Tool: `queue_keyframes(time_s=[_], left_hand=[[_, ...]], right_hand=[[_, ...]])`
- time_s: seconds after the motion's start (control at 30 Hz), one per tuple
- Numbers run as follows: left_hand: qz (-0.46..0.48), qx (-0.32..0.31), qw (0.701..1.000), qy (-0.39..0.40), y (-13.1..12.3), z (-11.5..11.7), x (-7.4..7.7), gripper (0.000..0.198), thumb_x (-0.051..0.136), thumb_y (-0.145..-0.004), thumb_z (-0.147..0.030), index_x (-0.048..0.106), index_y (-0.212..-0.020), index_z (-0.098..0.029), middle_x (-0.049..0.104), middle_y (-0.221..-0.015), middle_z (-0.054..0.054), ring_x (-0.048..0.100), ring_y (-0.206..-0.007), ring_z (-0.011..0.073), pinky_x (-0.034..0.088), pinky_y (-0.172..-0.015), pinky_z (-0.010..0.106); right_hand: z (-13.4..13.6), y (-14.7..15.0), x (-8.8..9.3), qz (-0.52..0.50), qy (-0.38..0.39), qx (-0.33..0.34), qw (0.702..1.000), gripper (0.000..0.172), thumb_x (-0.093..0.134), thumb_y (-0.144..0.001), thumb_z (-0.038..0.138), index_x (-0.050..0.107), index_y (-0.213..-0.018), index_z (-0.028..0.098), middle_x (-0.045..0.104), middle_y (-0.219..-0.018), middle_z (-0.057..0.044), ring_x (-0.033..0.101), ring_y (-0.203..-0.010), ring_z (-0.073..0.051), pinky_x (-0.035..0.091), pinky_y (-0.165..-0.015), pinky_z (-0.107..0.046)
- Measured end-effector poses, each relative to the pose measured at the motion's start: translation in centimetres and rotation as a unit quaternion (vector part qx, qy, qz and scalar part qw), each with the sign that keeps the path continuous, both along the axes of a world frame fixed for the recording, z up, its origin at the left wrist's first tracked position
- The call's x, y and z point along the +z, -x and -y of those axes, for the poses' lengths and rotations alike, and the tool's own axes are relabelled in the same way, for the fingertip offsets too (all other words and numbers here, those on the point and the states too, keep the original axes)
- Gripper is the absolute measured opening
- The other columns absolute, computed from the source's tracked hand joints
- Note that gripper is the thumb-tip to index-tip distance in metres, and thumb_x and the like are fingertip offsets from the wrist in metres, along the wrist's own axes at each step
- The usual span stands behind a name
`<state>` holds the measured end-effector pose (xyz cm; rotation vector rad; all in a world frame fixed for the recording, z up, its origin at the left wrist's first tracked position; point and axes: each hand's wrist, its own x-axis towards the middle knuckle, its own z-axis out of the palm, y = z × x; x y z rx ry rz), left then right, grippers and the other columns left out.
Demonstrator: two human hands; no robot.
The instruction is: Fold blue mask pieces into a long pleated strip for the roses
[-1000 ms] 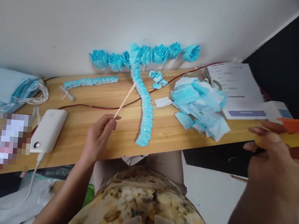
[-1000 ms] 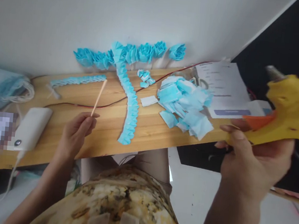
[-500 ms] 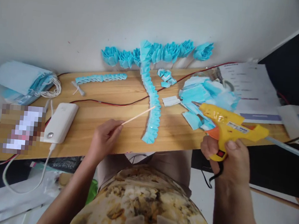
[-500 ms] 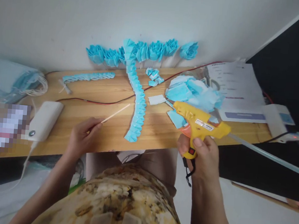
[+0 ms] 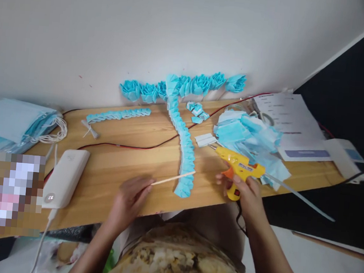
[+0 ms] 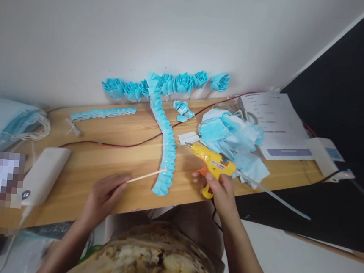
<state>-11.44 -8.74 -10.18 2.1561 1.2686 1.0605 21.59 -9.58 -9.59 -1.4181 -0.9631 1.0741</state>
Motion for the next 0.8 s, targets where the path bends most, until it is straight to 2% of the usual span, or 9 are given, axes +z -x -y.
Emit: queue_keyframes(time_s=[0.13,0.23,0.33,0.5,0.67,0.8], left_hand=[[0.002,-0.017,1.000,0.013,0.07,0.20,0.07,0.017,0.060,-0.098,-0.017,0.075,-0.105,-0.017,0.078,-0.094,0.008,0.074,-0.084,0.0169,0.053,-0.074,0.023],[0.009,-0.029,0.999,0.020,0.09,0.28,0.24,0.016,0.060,-0.099,-0.017,0.075,-0.104,-0.017,0.074,-0.083,0.005,0.069,-0.073,0.0144,0.049,-0.066,0.022],[0.012,-0.029,0.999,0.017,0.08,0.31,0.39,0.016,0.060,-0.099,-0.018,0.076,-0.103,-0.017,0.071,-0.077,0.004,0.066,-0.068,0.0136,0.047,-0.063,0.022],[0.019,-0.028,0.999,0.014,-0.04,0.22,0.57,0.016,0.060,-0.099,-0.019,0.075,-0.101,-0.016,0.070,-0.075,0.004,0.066,-0.066,0.0138,0.048,-0.061,0.022],[0.016,-0.020,1.000,0.013,0.00,0.21,0.15,0.017,0.059,-0.099,-0.019,0.076,-0.102,-0.017,0.079,-0.091,0.009,0.074,-0.080,0.0174,0.054,-0.068,0.023],[0.021,0.006,1.000,0.019,0.07,0.27,-0.35,0.019,0.059,-0.100,-0.025,0.077,-0.102,-0.017,0.081,-0.096,0.010,0.077,-0.087,0.0210,0.057,-0.076,0.027]], right_hand=[[-0.08,-0.20,-0.36,0.121,-0.003,0.057,0.991,0.050,0.067,-0.084,0.065,0.065,-0.057,0.022,0.079,-0.088,-0.011,0.068,-0.074,-0.023,0.054,-0.062,-0.031],[-0.16,-0.27,-0.22,0.148,0.002,0.058,0.987,0.051,0.067,-0.083,0.066,0.063,-0.056,0.023,0.080,-0.098,-0.012,0.070,-0.081,-0.026,0.056,-0.066,-0.034],[-0.22,-0.14,-0.08,0.141,0.007,0.053,0.989,0.048,0.068,-0.082,0.065,0.066,-0.059,0.023,0.080,-0.101,-0.013,0.072,-0.082,-0.027,0.056,-0.064,-0.034],[-0.23,0.30,0.14,0.112,0.017,0.050,0.992,0.043,0.072,-0.078,0.065,0.075,-0.077,0.022,0.080,-0.095,-0.012,0.071,-0.076,-0.025,0.055,-0.056,-0.031],[-0.31,0.03,0.03,0.108,0.011,0.067,0.992,0.046,0.071,-0.079,0.066,0.077,-0.084,0.020,0.080,-0.093,-0.011,0.064,-0.060,-0.018,0.051,-0.052,-0.029],[-0.38,-0.03,-0.31,0.118,-0.003,0.071,0.990,0.043,0.071,-0.081,0.063,0.079,-0.090,0.022,0.080,-0.092,-0.009,0.062,-0.058,-0.017,0.047,-0.049,-0.028]])
